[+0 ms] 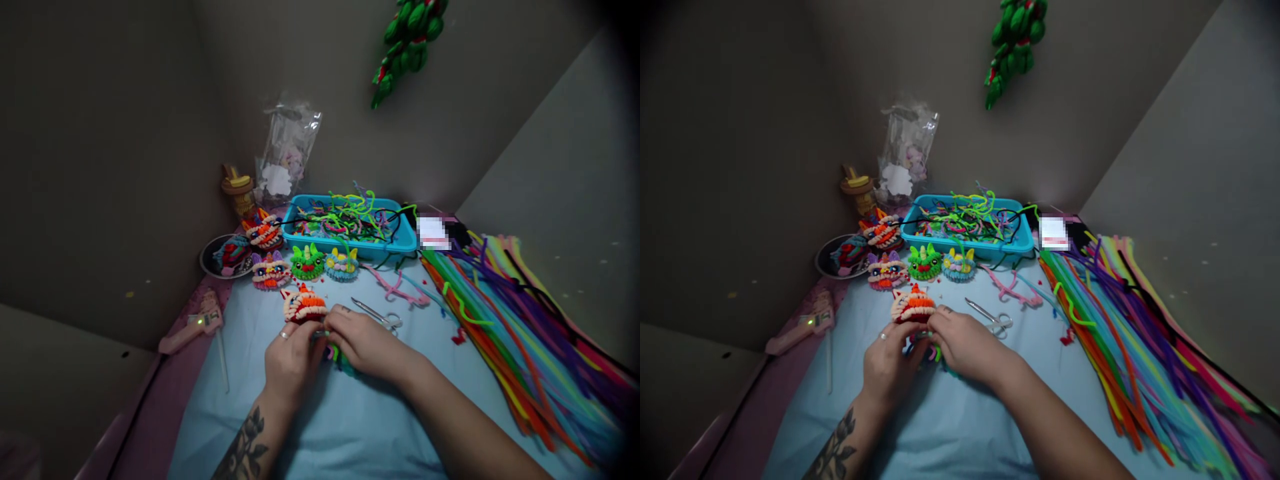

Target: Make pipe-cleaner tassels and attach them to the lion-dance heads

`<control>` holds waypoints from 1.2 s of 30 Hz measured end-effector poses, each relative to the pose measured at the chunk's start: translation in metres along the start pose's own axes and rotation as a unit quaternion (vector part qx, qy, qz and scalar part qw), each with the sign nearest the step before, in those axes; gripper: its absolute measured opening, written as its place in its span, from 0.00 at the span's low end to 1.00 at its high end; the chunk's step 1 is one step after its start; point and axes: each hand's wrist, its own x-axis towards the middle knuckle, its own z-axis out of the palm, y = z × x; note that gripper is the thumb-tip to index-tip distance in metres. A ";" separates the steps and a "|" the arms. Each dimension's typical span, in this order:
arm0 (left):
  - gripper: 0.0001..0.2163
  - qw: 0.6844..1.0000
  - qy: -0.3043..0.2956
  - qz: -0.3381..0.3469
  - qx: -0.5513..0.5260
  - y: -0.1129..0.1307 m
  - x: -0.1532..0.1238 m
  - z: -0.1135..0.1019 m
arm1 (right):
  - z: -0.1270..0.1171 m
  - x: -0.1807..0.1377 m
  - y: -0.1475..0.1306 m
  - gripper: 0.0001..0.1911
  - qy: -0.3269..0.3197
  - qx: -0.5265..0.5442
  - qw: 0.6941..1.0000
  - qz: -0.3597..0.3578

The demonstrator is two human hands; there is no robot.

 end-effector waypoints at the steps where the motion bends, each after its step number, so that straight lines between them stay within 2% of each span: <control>1: 0.08 1.000 0.004 0.001 0.000 0.000 0.000 0.000 | 0.000 0.000 0.000 0.08 -0.006 -0.006 1.000 -0.003; 9: 0.08 1.000 0.022 0.002 -0.008 0.002 0.000 0.000 | -0.002 0.001 0.001 0.09 -0.026 -0.078 0.997 0.004; 14: 0.07 1.000 0.016 -0.010 -0.024 0.002 -0.001 0.000 | -0.005 -0.002 0.000 0.07 -0.012 -0.054 0.998 0.004; 19: 0.10 0.998 -0.019 -0.037 -0.048 0.004 -0.002 -0.002 | -0.006 -0.003 0.008 0.06 -0.005 -0.031 1.000 -0.003; 25: 0.14 0.994 -0.058 -0.062 -0.066 0.004 -0.002 0.000 | -0.005 -0.002 0.007 0.08 0.013 -0.068 0.998 0.006; 30: 0.18 0.990 -0.072 -0.082 -0.084 0.006 -0.001 -0.001 | -0.003 -0.001 0.002 0.11 -0.005 -0.121 0.992 0.019; 36: 0.19 0.990 -0.078 -0.088 -0.074 0.008 0.000 -0.003 | -0.001 0.000 0.001 0.12 -0.041 -0.167 0.985 0.035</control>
